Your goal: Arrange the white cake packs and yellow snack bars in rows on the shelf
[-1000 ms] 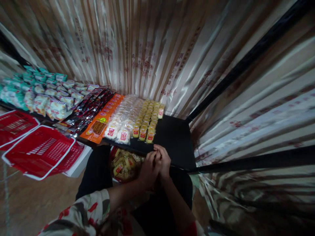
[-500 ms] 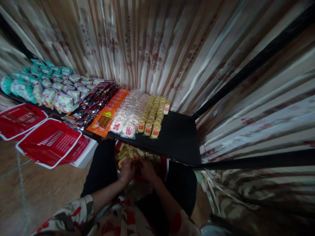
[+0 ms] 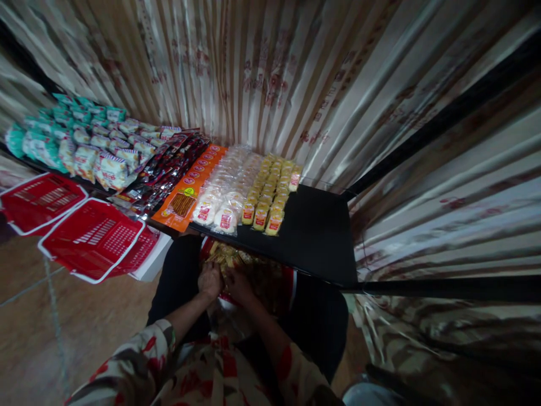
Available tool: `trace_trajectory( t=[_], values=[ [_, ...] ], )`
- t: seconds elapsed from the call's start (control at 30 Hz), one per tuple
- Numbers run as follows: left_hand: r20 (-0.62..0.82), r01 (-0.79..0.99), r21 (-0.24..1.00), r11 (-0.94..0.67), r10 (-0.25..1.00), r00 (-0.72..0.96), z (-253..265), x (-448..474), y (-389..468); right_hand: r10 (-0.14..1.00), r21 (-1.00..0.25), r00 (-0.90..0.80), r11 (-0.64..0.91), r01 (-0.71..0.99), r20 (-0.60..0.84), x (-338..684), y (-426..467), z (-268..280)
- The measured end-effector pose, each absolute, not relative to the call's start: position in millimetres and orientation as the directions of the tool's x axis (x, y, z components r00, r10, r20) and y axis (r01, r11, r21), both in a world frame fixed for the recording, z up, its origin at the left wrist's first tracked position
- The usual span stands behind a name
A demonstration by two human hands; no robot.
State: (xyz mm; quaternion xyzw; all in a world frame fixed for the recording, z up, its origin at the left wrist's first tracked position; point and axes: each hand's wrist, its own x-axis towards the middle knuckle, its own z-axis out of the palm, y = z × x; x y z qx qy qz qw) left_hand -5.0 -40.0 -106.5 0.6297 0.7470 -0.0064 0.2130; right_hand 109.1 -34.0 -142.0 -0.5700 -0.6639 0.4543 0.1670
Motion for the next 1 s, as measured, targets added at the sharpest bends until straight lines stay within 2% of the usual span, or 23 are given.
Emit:
trace_trajectory(
  t=[0.17, 0.37, 0.73, 0.87, 1.0],
  values=[
    [-0.284, 0.938, 0.278, 0.207, 0.951, -0.125, -98.8, -0.4, -43.4, 0.934, -0.831, -0.196, -0.153, 0.534, -0.298, 115.1, -35.4, -132.2],
    [-0.26, 0.858, 0.465, 0.217, 0.96, -0.102, -71.4, 7.0, -40.2, 0.975, -0.909, -0.024, -0.196, 0.369, -0.22, 127.3, -38.7, -104.0],
    [-0.121, 0.631, 0.774, 0.061, 0.991, 0.052, -21.3, 46.3, -29.8, 0.992, -0.968, 0.057, -0.122, 0.219, -0.112, 172.9, -54.6, -56.1],
    [-0.056, 0.533, 0.846, 0.001, 0.995, 0.087, -6.2, 73.1, -18.9, 0.992, -0.99, 0.108, -0.077, 0.117, -0.064, 197.9, -44.8, -40.2],
    [-0.023, 0.468, 0.884, -0.013, 0.997, 0.071, -0.4, 102.0, -4.4, 0.98, -0.993, 0.195, -0.067, 0.093, -0.048, 222.0, -28.4, -31.2]
  ],
)
